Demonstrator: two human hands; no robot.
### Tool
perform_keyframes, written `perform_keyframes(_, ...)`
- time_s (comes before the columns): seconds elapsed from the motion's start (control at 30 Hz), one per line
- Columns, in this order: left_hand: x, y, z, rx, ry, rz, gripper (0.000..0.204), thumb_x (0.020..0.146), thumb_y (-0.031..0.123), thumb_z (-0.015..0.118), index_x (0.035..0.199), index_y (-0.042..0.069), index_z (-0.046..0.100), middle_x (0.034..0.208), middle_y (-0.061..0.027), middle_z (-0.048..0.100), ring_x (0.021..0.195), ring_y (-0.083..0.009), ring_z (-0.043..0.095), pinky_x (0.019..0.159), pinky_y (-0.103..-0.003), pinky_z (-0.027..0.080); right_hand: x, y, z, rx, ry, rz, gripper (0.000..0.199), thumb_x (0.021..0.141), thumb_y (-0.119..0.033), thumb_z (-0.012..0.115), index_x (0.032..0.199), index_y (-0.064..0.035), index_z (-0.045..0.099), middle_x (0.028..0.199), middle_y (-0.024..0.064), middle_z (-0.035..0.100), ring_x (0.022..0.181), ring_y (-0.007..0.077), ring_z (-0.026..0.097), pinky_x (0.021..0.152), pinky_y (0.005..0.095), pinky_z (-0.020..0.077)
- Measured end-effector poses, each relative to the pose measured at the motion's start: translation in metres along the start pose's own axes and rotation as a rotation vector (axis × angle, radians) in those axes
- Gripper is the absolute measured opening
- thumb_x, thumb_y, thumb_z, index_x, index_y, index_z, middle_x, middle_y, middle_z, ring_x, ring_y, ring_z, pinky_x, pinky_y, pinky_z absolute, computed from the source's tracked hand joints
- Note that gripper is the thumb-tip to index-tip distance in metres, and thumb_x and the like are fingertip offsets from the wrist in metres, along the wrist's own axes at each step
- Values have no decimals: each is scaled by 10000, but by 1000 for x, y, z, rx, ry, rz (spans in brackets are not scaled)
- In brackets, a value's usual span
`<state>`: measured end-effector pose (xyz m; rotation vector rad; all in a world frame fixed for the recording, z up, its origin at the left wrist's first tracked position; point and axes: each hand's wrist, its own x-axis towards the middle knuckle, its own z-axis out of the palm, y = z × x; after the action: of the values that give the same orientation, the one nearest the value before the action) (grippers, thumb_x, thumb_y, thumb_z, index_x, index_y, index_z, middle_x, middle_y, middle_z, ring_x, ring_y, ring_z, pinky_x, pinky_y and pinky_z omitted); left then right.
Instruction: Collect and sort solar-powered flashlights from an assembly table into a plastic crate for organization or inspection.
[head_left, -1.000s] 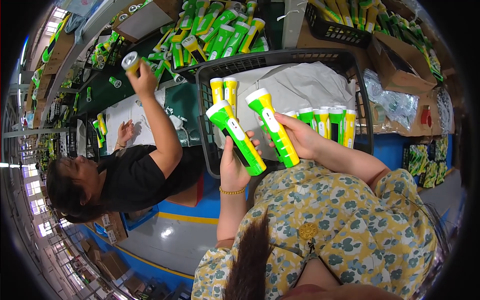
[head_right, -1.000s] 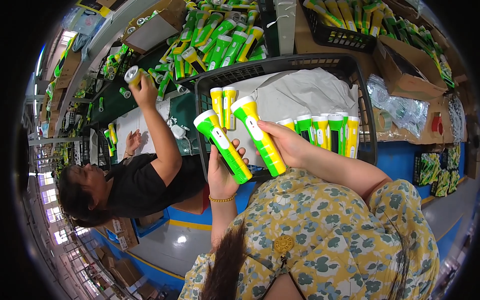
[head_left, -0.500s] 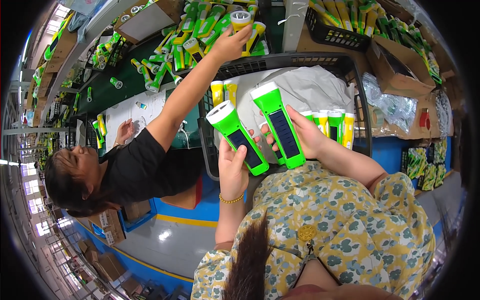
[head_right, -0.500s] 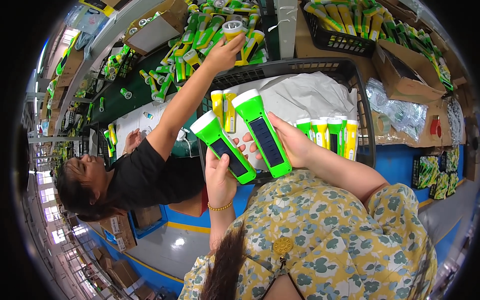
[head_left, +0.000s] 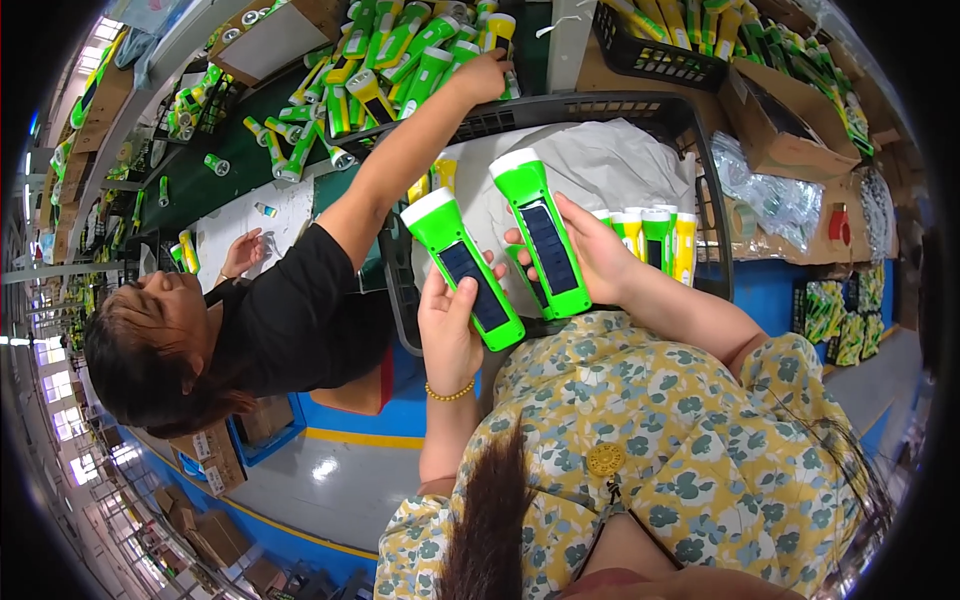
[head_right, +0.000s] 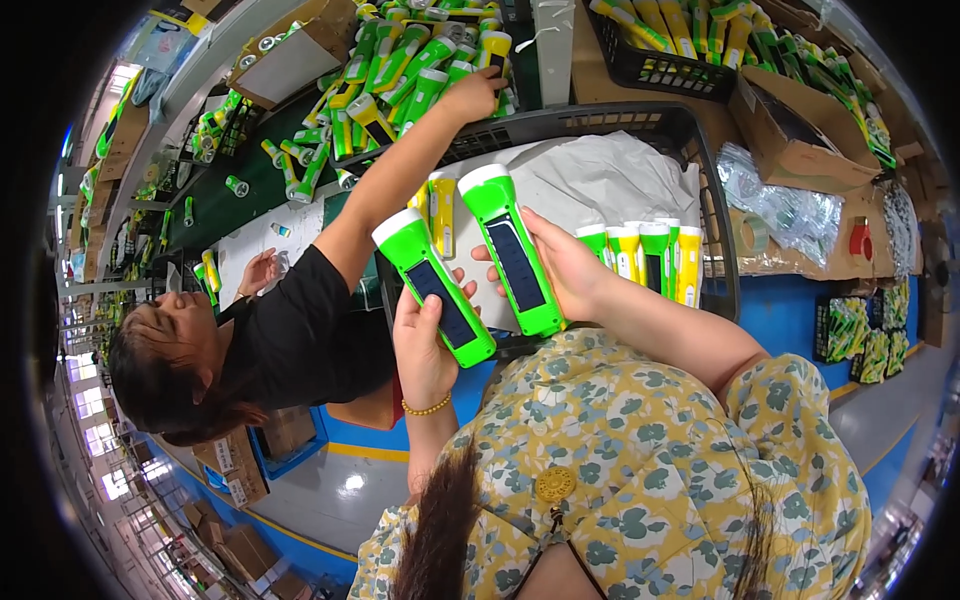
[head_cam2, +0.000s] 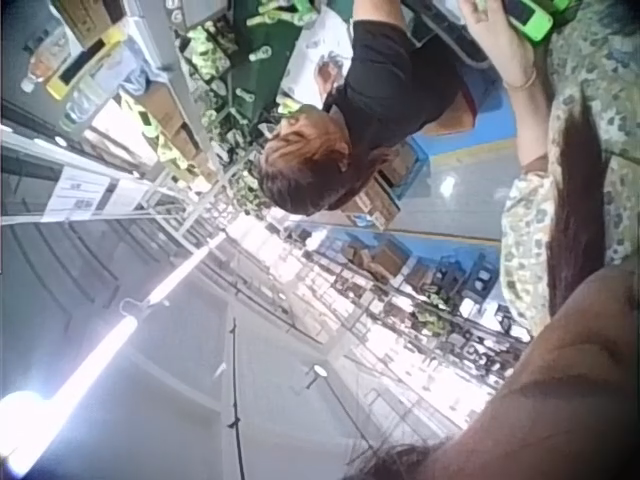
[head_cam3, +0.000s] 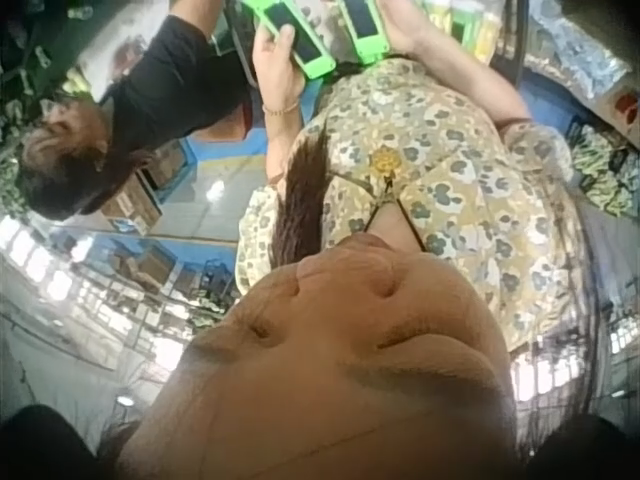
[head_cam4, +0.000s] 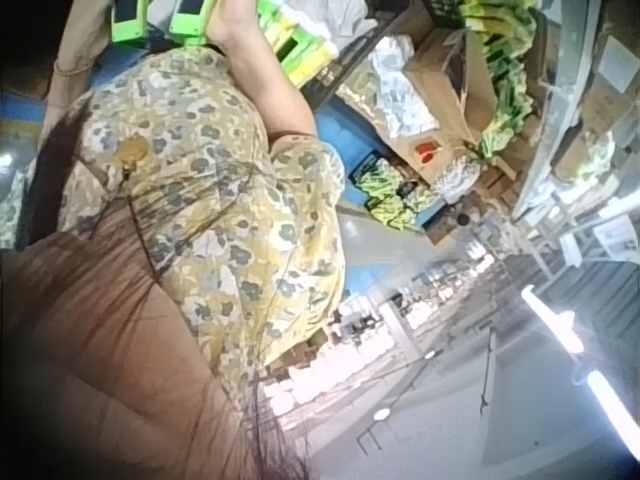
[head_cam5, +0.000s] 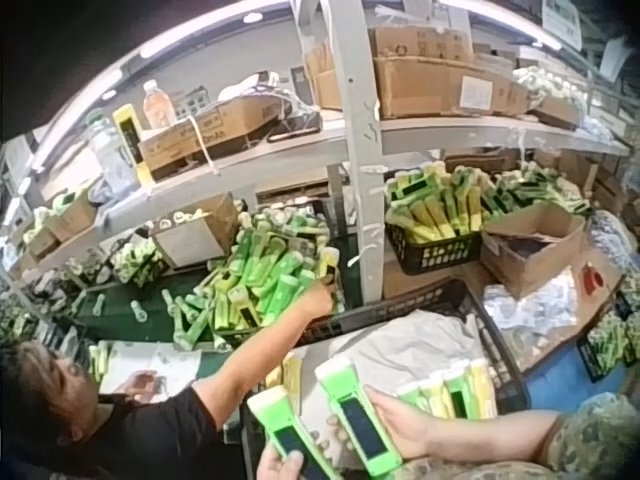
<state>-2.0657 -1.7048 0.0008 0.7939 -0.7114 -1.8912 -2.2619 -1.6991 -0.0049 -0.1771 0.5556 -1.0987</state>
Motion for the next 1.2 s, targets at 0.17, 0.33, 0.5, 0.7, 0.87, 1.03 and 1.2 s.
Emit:
perform_keyframes(0.17,-1,3,0,-36,4,-9,394,895,50,535,1259,-8,397,1118,-157,572,987,-252,607,818,-340,521,1,2,-7,87,-79,19,486,974,-444,278,1286,-98,417,1094,104,568,878,178,575,767,334,512)
perform_keyframes(0.33,-1,4,0,-29,7,-2,394,894,58,542,1257,-1,402,1119,-153,574,979,-241,612,791,-339,532,-3,-10,8,-730,111,-323,414,903,-243,558,1242,-36,442,1117,96,572,995,172,567,843,347,494)
perform_keyframes(0.5,-4,7,-10,15,8,9,383,910,130,528,1255,26,397,1165,-165,540,1014,-259,586,762,-367,539,-16,-65,34,4,-300,-107,364,911,-334,518,1114,-34,488,1233,247,493,1137,351,523,904,472,469)
perform_keyframes(0.7,2,7,-11,33,26,20,361,918,131,515,1245,22,409,1158,-163,543,1006,-255,593,744,-365,547,10,-31,-21,-828,116,-303,389,859,-288,627,1108,-5,530,1074,115,609,969,180,598,861,319,469)
perform_keyframes(0.87,1,10,-8,-48,32,-20,343,951,182,457,1253,25,421,1150,-138,552,1062,-254,564,787,-396,529,38,46,-81,-1339,362,-162,696,765,-296,705,1274,19,350,1162,200,552,1088,269,544,934,345,410)
perform_keyframes(1.03,-3,6,-31,-503,-34,-229,406,976,296,391,1298,49,400,1137,-128,550,1096,-250,526,858,-456,486,30,58,-70,-1466,333,-270,837,740,-229,703,1382,2,219,1152,243,511,1071,366,516,923,387,413)
perform_keyframes(1.2,-1,6,-25,-758,-40,-348,457,980,314,371,1343,37,346,1134,-117,514,1085,-224,511,864,-427,489,36,53,-88,-2116,410,-554,797,682,-231,724,1354,-78,323,1198,176,439,1076,324,456,882,402,378)
